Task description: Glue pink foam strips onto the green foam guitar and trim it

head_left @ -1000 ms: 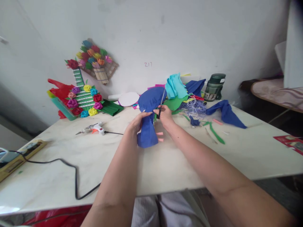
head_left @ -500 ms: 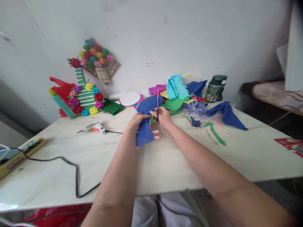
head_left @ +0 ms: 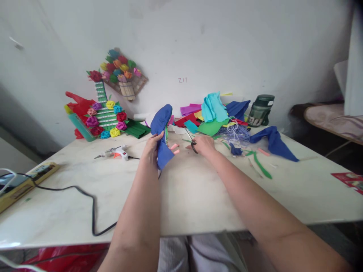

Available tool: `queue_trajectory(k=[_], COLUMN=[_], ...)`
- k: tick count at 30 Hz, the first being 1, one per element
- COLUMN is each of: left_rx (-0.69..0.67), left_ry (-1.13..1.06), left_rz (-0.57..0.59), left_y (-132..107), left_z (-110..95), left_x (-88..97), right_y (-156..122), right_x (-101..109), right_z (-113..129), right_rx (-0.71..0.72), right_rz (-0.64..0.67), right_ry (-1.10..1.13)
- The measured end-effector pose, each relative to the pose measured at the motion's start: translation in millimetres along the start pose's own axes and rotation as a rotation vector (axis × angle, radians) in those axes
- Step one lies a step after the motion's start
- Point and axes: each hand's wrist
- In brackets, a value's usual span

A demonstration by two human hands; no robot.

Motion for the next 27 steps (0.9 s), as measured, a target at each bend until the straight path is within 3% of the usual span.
queue_trajectory(k=[5, 12, 17, 27], left_rx=[0.185, 0.264, 0.205, 0.069], left_ry=[0.118, 0.1, 0.132, 0.232], left_rz=[-0.003, 0.052, 0.106, 0.087], left_y=[-13.2, -13.1, -15.0, -11.6], left_z=[2.2, 9.8, 13.5, 15.0], left_x=[-8.9, -6.5, -8.1, -9.8], right_y=[2.9, 3.8, 2.7, 2.3], right_x=[-2.5, -0.9, 3.0, 2.1], right_z=[3.9, 4.6, 5.7, 2.1], right_rx=[-0.013, -0.015, -0.049, -0.143], right_rz=[0.108, 0.172, 0.129, 0.178], right_ry=[-0.043, -0.028, -0.098, -0.119])
Point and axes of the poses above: each hand's wrist, its own y-axis towards the middle knuckle, its own x-axis out of the back of the hand, z = x × y, and after that the axes turned 4 degrees about -y, right-handed
